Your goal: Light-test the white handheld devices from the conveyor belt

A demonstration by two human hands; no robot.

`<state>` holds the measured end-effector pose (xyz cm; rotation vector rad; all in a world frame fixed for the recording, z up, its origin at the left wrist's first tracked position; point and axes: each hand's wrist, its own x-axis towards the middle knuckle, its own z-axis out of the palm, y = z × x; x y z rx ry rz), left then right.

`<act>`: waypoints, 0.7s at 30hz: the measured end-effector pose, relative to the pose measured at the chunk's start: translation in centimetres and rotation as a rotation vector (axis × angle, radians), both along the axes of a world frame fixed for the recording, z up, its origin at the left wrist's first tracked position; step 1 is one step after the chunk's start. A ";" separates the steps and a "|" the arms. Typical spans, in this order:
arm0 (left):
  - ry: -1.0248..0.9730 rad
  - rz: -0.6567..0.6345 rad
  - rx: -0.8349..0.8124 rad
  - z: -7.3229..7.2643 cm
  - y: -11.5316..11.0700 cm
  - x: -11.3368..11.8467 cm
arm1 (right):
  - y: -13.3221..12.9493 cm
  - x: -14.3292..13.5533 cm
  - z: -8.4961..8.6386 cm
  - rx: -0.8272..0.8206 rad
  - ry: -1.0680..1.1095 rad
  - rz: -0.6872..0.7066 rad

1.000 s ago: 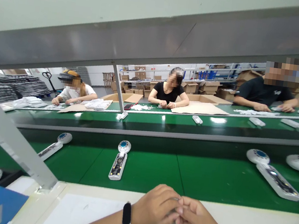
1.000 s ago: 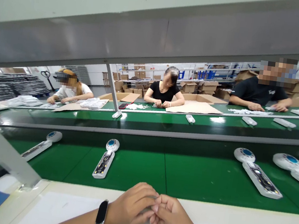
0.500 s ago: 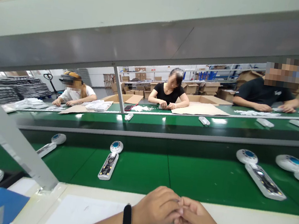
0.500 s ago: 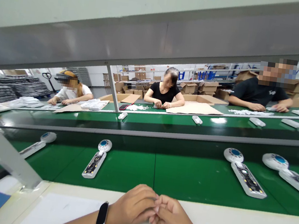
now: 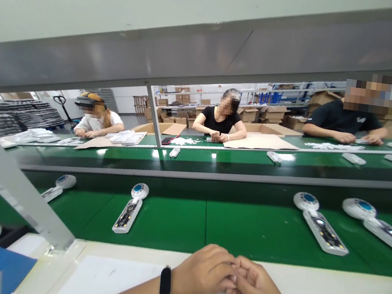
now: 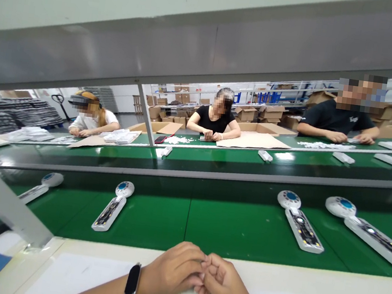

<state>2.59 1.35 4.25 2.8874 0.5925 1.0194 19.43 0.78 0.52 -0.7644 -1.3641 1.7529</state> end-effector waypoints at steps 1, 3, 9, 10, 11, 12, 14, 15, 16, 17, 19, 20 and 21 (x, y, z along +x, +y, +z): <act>-0.006 -0.003 0.006 0.0 0.0 0.0 | 0.0 0.0 -0.1 0.010 -0.004 -0.006; -0.009 -0.008 0.014 -0.1 0.0 0.1 | 0.0 0.0 -0.2 0.021 -0.010 -0.011; 0.035 0.004 -0.003 0.0 -0.1 0.1 | 0.2 0.1 -0.2 0.036 -0.035 0.003; 0.034 0.003 -0.002 0.0 -0.1 0.1 | 0.2 0.1 -0.1 0.036 -0.036 0.002; 0.031 0.003 0.001 0.0 -0.1 0.1 | 0.2 0.1 0.0 0.034 -0.037 0.005; 0.027 0.004 0.004 0.0 -0.2 0.1 | 0.2 0.1 0.1 0.032 -0.037 0.005; 0.028 0.006 0.013 -0.1 -0.2 0.1 | 0.2 0.1 0.3 0.026 -0.039 0.004; 0.029 0.007 0.019 -0.1 -0.1 0.1 | 0.2 0.1 0.3 0.022 -0.042 0.004; 0.030 0.008 0.024 -0.1 -0.1 0.0 | 0.2 0.1 0.3 0.019 -0.044 0.004; 0.029 0.008 0.026 -0.1 -0.1 0.0 | 0.2 0.0 0.3 0.017 -0.042 0.004; 0.021 0.007 0.021 -0.1 -0.1 0.1 | 0.2 0.0 0.0 0.017 -0.031 0.002; 0.016 0.008 0.017 0.0 -0.1 0.1 | 0.2 0.0 -0.2 0.015 -0.021 -0.002; 0.013 0.011 0.010 0.0 -0.1 0.1 | 0.2 0.0 -0.4 0.013 -0.011 -0.005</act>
